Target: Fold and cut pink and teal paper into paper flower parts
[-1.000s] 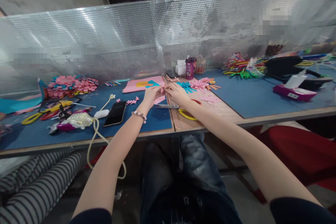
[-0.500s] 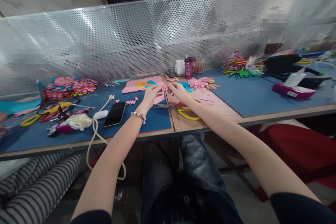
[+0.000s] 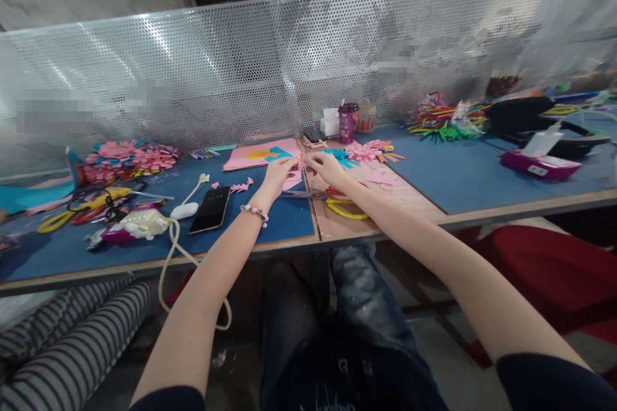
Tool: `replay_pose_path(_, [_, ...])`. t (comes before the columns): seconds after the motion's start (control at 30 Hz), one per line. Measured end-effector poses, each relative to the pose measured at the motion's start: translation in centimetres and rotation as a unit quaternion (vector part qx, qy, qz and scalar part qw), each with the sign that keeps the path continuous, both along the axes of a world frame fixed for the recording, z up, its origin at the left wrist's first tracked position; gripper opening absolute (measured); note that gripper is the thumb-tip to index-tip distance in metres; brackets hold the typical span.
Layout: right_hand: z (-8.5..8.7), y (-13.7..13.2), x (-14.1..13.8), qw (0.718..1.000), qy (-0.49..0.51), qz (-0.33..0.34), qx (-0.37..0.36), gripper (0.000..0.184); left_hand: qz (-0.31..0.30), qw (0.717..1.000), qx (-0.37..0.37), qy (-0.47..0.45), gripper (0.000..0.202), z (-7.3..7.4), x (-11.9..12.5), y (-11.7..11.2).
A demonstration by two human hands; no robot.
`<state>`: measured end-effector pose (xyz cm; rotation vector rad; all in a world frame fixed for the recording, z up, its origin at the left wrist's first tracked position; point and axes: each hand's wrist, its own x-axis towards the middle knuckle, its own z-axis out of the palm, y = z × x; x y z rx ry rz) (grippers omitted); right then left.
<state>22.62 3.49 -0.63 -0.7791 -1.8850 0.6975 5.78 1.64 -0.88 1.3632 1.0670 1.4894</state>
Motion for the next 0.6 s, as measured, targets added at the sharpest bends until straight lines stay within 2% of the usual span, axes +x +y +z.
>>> replay_pose_path(0.3, [-0.25,0.29,-0.04,1.0,-0.011,-0.014,0.002,0.031,-0.036,0.999,-0.007,-0.003,0.021,-0.1,-0.42,0.22])
replay_pose_path(0.47, [-0.51,0.51,-0.07,1.0,-0.003,0.001,-0.004,0.03,-0.022,0.999,0.001,0.024,0.022,-0.17,-0.44,0.1])
replay_pose_path(0.6, [-0.71,0.9,-0.08,1.0,-0.015,0.005,0.009,0.029,-0.025,1.0,-0.009,0.006,0.021,-0.18,-0.48,0.11])
